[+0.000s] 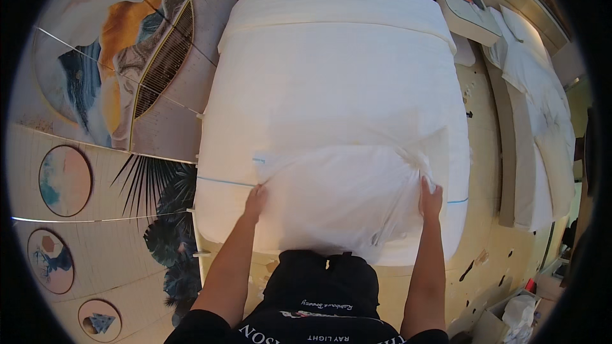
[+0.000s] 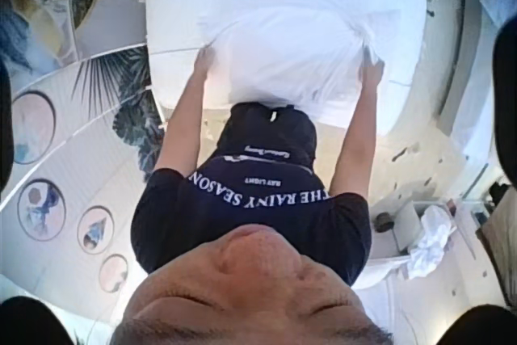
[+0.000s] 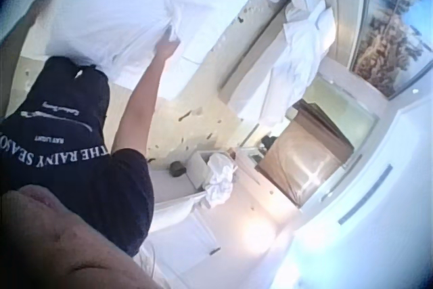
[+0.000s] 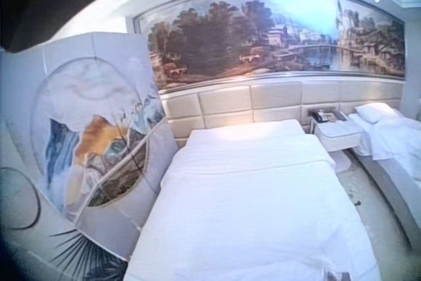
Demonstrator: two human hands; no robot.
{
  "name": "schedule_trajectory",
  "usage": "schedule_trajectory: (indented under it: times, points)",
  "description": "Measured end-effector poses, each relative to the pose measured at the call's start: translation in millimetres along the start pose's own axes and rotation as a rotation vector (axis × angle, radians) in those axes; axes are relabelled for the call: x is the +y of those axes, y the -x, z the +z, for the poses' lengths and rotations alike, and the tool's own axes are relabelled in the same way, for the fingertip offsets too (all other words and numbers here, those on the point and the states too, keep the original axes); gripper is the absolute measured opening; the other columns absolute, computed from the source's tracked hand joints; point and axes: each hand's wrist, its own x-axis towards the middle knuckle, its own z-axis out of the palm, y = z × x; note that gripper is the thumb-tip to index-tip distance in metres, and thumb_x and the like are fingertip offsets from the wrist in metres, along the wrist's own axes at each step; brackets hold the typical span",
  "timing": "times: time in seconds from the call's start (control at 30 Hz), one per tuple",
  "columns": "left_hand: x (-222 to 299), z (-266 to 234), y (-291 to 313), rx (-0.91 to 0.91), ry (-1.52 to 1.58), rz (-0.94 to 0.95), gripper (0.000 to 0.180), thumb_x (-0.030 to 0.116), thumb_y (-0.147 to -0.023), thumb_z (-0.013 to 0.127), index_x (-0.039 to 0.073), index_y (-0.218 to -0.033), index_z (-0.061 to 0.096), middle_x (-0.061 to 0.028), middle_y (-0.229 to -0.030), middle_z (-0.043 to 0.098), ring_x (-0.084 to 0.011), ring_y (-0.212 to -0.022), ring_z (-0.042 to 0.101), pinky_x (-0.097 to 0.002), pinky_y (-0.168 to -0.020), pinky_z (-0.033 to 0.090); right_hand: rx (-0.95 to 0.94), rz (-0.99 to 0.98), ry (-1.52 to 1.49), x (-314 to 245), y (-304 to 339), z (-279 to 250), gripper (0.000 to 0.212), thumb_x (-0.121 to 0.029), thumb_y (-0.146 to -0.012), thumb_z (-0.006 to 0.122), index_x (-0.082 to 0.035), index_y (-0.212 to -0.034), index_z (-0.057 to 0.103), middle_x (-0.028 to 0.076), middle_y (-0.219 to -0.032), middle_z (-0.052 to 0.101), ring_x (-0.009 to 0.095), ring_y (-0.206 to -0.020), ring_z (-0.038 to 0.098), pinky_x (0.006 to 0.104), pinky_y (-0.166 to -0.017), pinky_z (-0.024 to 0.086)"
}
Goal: The person inserts a pillow into a white pillowcase on a bed. They align the corners, shake the pillow to fluff it, and smooth the case. Finally, they place the finished pillow at the head of the bed.
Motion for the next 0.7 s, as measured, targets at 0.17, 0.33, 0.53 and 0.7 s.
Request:
schedule_trajectory:
  times: [0.17, 0.33, 0.53, 0.7]
  points:
    - [-36.7, 15.6, 37.8, 0.072, 0.109, 0.034, 0.067, 0.04, -0.092, 0.058, -0.003, -0.14, 0.039, -0.0246, -0.132, 0.052, -0.032, -0.124, 0.049, -0.0389, -0.103, 0.039, -0.514, 0.116, -0.325, -0.7, 53.7, 25.4, 0.077, -0.045, -0.083, 0.07, 0.008, -0.133, 0.045, 0.018, -0.126, 0.057, 0.027, -0.113, 0.055, 0.0354, -0.097, 0.042]
    - [-40.0, 13.2, 59.9, 0.043, 0.101, -0.212, 0.084, 0.055, -0.088, 0.058, -0.004, -0.143, 0.033, -0.0272, -0.139, 0.044, -0.0339, -0.128, 0.045, -0.0389, -0.104, 0.038, -0.697, 0.13, -0.045, -28.2, 94.4, 2.8, 0.072, -0.036, -0.083, 0.071, 0.008, -0.134, 0.044, 0.017, -0.126, 0.057, 0.027, -0.12, 0.05, 0.0378, -0.103, 0.038]
    - [-37.2, 23.9, 82.5, 0.004, 0.147, -0.233, 0.089, 0.066, -0.087, 0.049, -0.003, -0.142, 0.035, -0.0287, -0.142, 0.04, -0.0369, -0.132, 0.04, -0.0407, -0.107, 0.035, -0.004, 0.132, -0.431, 89.5, 26.7, -32.7, 0.044, -0.022, -0.088, 0.066, 0.007, -0.12, 0.059, 0.015, -0.111, 0.065, 0.025, -0.1, 0.061, 0.0341, -0.091, 0.047]
    - [-103.0, 40.0, 95.6, -0.046, 0.079, -0.342, 0.082, 0.066, -0.092, 0.034, 0.0, -0.138, 0.043, -0.0268, -0.137, 0.047, -0.0385, -0.129, 0.044, -0.0439, -0.105, 0.036, -0.14, 0.113, -0.287, 81.5, 21.9, -20.7, 0.055, -0.031, -0.084, 0.069, 0.008, -0.121, 0.056, 0.016, -0.113, 0.064, 0.025, -0.103, 0.058, 0.033, -0.092, 0.044]
